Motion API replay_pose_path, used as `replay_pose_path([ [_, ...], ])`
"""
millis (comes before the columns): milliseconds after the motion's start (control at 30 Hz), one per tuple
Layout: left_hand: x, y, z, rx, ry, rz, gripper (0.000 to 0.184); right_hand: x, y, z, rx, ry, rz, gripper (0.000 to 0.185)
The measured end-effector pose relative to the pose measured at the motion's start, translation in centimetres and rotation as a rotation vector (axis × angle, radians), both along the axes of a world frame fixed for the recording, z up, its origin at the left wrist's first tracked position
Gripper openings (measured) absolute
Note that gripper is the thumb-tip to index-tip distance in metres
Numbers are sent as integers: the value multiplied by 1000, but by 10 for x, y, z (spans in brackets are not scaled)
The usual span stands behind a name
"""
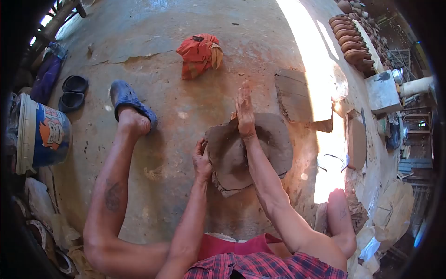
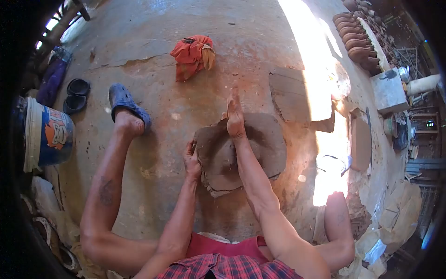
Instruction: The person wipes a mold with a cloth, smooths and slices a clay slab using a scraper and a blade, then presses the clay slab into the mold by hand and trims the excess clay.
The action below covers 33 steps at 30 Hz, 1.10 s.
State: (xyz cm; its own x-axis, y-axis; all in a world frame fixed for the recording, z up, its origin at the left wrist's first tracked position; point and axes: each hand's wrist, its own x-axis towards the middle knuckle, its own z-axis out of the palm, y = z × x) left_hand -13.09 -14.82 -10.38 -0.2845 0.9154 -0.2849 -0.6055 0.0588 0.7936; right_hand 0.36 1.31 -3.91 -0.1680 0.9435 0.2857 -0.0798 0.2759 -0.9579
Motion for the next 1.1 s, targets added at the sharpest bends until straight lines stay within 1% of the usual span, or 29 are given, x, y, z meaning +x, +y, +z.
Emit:
replay_pose_path([
  [33,1,6,5,46,-68,3,31,-2,3,15,-153,311,35,75],
  [67,1,10,10,31,-74,10,31,-4,6,35,-168,305,39,75],
  [100,-1,14,16,14,11,-6,35,-7,14,56,-16,295,34,76],
  [133,-4,7,12,-16,102,-32,40,-9,15,57,126,292,21,78],
  [167,-6,-4,9,-50,107,-40,40,-5,9,32,92,297,10,78],
  [200,-6,-6,3,-48,166,-41,41,2,8,3,-63,73,22,80],
  [233,-4,8,3,-13,221,-32,42,1,23,9,-109,-39,31,82],
  [267,-4,21,3,21,224,-20,42,-1,36,19,-150,-154,47,83],
  [333,0,3,3,-73,-40,-32,42,-3,30,49,17,0,91,80],
  [367,0,6,7,-74,-44,-28,42,-7,28,67,100,76,116,78],
  [400,-1,10,15,-47,50,-31,42,-9,23,75,171,153,145,76],
  [433,0,5,13,-34,144,-35,42,-7,8,59,179,193,151,75],
  [467,0,-11,12,-73,141,-48,42,-5,-6,44,189,232,158,74],
  [500,0,-11,8,-71,130,-47,41,1,-14,9,112,43,44,78],
  [567,1,7,7,-17,114,-40,41,2,-6,6,86,-149,-69,82],
  [633,-1,7,4,-28,17,-48,40,-1,-11,14,59,-114,-20,78],
  [667,0,-1,-1,-36,18,-57,40,0,-20,13,38,-103,-7,78],
  [700,-1,8,-4,-27,-1,-47,39,-2,-15,9,118,-164,-50,76],
  [767,0,-4,-5,-49,-23,-70,39,2,-27,-1,163,-230,-124,75],
  [833,0,7,-10,24,-22,-66,38,0,-12,9,316,-562,-78,78],
  [867,-6,9,-11,-9,77,-122,37,-3,-13,15,337,-483,-109,77],
  [900,-7,21,-3,23,86,-124,37,-5,-5,28,368,-475,-121,77],
  [967,-4,12,6,-40,211,-89,35,-11,-11,60,480,-388,-186,79],
  [1000,-3,9,4,-17,124,-62,34,-15,-19,80,519,-368,-210,82],
  [1033,-2,-2,1,-40,127,-66,34,-10,-27,59,495,-367,-209,82],
  [1100,-1,11,8,16,-17,-79,29,3,-16,11,769,-965,19,86],
])
